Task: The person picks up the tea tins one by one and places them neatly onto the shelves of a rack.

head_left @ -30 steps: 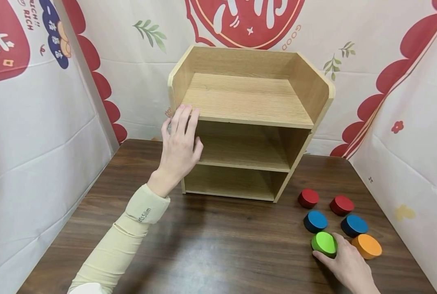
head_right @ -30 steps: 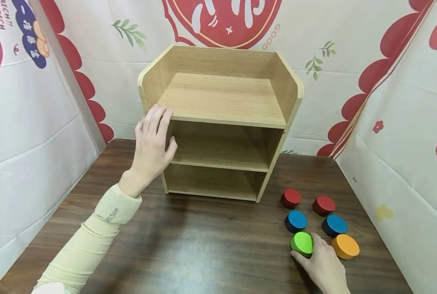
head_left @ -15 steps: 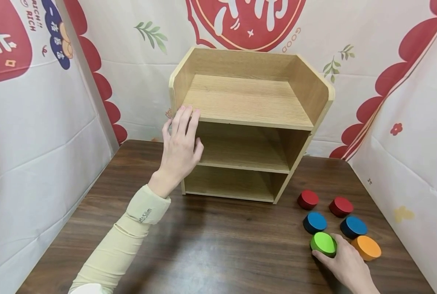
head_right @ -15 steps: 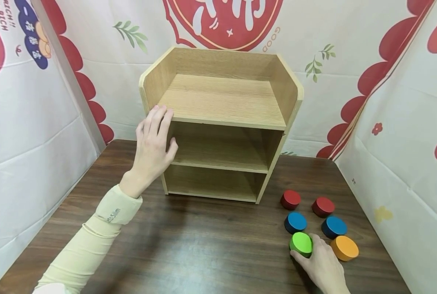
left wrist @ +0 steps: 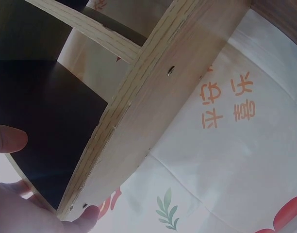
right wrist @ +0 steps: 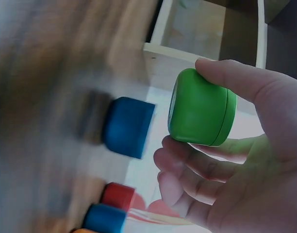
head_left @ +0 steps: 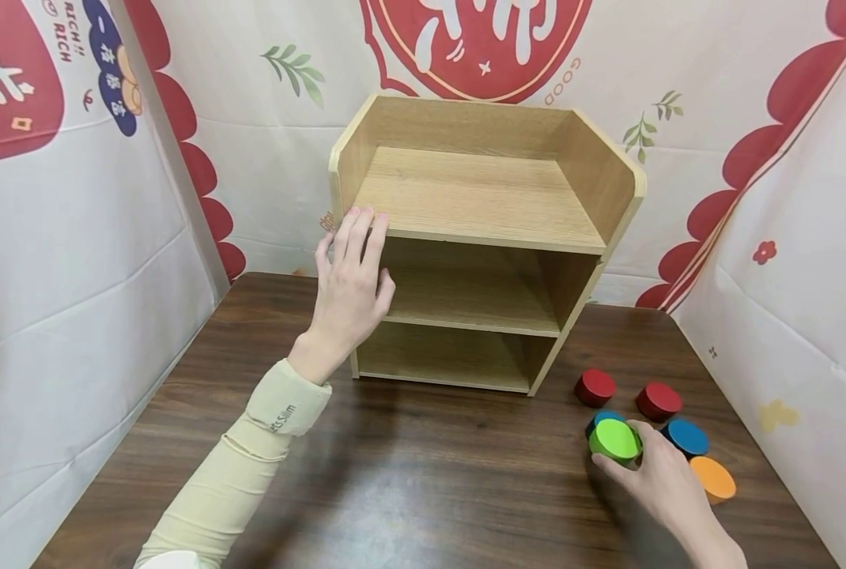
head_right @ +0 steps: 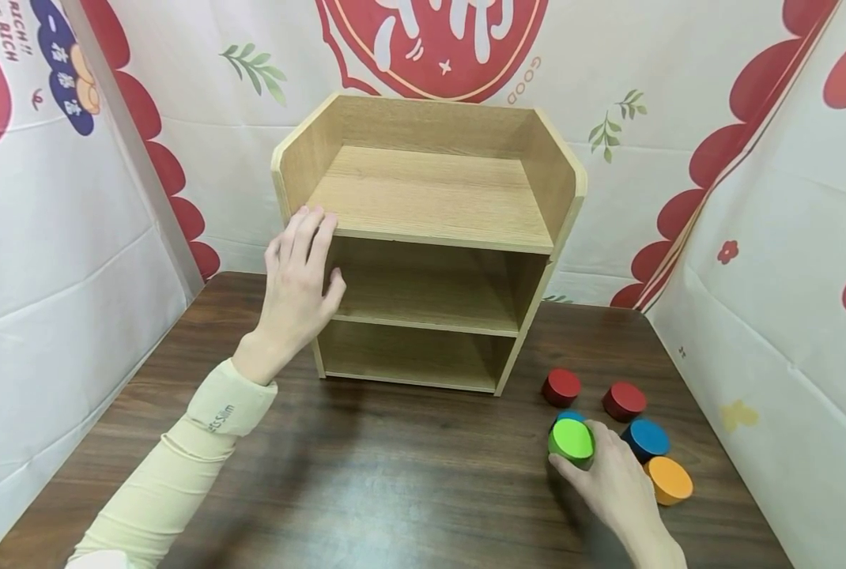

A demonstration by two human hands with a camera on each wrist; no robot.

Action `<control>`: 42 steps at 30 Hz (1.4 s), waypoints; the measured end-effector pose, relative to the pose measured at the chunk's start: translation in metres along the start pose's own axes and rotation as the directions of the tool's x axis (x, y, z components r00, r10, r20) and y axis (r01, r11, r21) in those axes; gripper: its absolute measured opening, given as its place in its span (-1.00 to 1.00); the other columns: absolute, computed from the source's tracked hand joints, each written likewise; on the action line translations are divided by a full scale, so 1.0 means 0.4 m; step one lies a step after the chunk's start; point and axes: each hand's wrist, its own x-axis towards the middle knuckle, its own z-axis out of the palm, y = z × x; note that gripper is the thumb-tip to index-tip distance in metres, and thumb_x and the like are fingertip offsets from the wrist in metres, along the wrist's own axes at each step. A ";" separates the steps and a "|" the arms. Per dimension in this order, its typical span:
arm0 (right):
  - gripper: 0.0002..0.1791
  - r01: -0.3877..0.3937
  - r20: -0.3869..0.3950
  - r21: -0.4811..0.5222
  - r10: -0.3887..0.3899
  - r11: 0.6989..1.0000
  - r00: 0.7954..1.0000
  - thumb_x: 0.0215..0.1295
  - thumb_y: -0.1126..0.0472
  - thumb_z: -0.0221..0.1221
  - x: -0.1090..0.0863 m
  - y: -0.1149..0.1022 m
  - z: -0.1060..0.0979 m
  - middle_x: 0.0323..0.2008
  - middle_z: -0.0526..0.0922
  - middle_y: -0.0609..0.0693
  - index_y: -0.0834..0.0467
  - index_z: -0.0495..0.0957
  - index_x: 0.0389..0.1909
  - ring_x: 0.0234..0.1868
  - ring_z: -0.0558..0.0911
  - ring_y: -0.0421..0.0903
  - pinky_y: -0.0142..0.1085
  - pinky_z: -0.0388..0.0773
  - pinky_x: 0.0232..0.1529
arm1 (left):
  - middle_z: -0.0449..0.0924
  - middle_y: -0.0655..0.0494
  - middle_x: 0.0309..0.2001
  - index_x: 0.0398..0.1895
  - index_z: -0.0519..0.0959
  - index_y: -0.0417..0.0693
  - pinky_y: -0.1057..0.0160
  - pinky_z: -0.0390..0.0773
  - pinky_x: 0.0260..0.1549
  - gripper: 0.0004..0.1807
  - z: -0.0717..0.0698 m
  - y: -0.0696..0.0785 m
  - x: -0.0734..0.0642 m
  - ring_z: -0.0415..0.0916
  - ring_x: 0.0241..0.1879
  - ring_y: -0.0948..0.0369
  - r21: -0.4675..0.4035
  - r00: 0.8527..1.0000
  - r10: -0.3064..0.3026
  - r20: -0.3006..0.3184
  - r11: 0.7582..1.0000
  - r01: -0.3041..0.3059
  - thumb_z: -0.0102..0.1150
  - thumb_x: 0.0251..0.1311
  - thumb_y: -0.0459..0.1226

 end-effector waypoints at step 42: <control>-0.34 0.301 -0.186 0.038 -0.289 0.953 0.939 0.04 -0.17 0.35 0.151 -0.292 -0.185 -0.41 0.55 0.04 0.24 0.46 -0.02 -0.44 0.46 -0.07 -0.29 0.33 -0.48 | 0.21 -0.09 0.39 0.41 0.19 -0.15 -0.18 0.16 0.23 -0.24 0.007 -0.001 -0.001 0.02 0.46 0.01 0.025 1.000 0.009 -0.016 1.000 -0.008 0.06 0.02 -0.39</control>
